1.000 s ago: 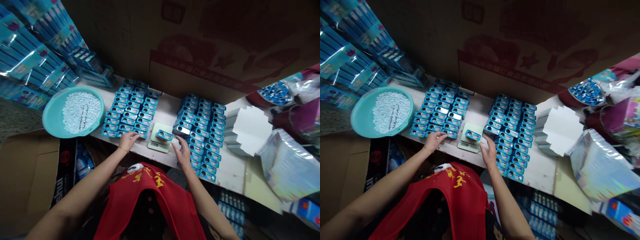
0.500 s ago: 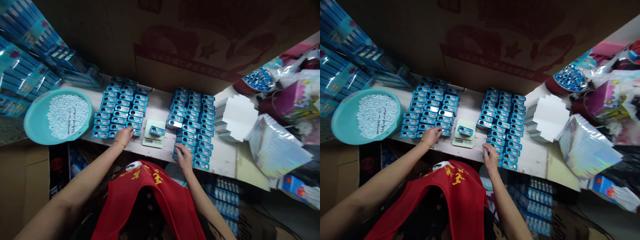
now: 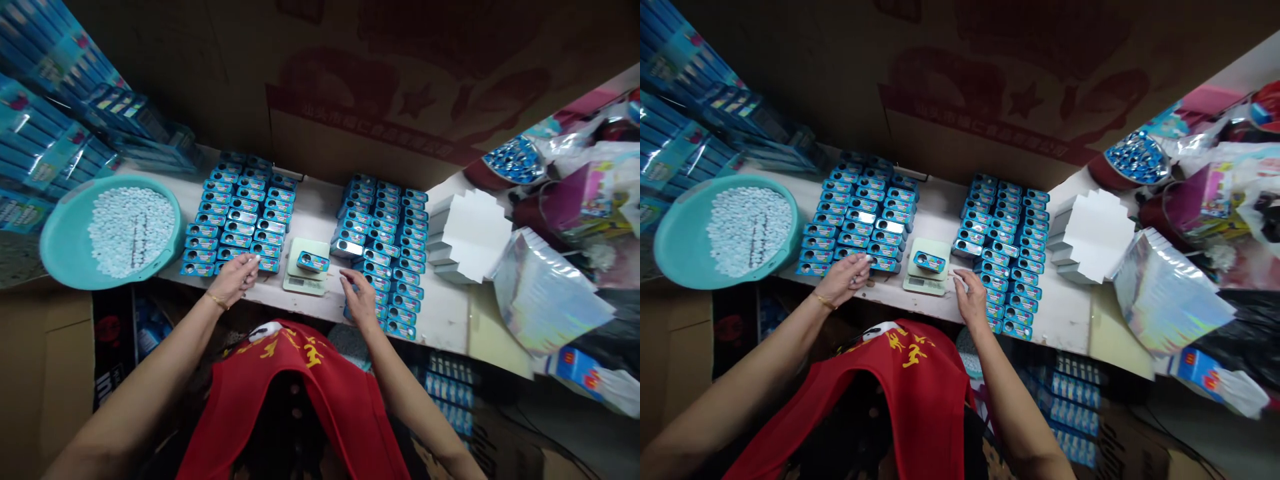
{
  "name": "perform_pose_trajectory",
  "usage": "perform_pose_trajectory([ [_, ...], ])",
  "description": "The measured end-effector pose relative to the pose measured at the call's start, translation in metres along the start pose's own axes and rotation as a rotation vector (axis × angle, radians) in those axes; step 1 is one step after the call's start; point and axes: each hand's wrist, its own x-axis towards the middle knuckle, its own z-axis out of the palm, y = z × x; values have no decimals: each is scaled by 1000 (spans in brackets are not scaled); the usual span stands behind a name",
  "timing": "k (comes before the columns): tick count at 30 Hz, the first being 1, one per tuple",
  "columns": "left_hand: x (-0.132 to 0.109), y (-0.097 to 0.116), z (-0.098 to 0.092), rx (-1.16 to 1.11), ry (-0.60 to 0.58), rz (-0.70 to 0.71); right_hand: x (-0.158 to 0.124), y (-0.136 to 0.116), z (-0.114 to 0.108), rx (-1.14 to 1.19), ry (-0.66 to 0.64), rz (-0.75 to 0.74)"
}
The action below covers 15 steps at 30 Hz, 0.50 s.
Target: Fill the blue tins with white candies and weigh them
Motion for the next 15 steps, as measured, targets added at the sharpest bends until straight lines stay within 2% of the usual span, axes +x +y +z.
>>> perform_pose_trajectory([
  [3, -15, 15, -9, -687, -124, -52, 21, -12, 12, -130, -90, -88],
  [5, -19, 23, -13, -963, -180, -92, 35, -21, 23, -281, -199, -148],
  [9, -22, 29, -18, -1155, -153, -200, 70, -36, 38, -541, -404, -196],
  [12, -33, 19, -26, -1152, -48, -241, 119, -35, 40, -615, -378, -210],
  [15, -54, -1, -35, -1153, 85, -296, 183, -25, 47, -649, -310, -203],
])
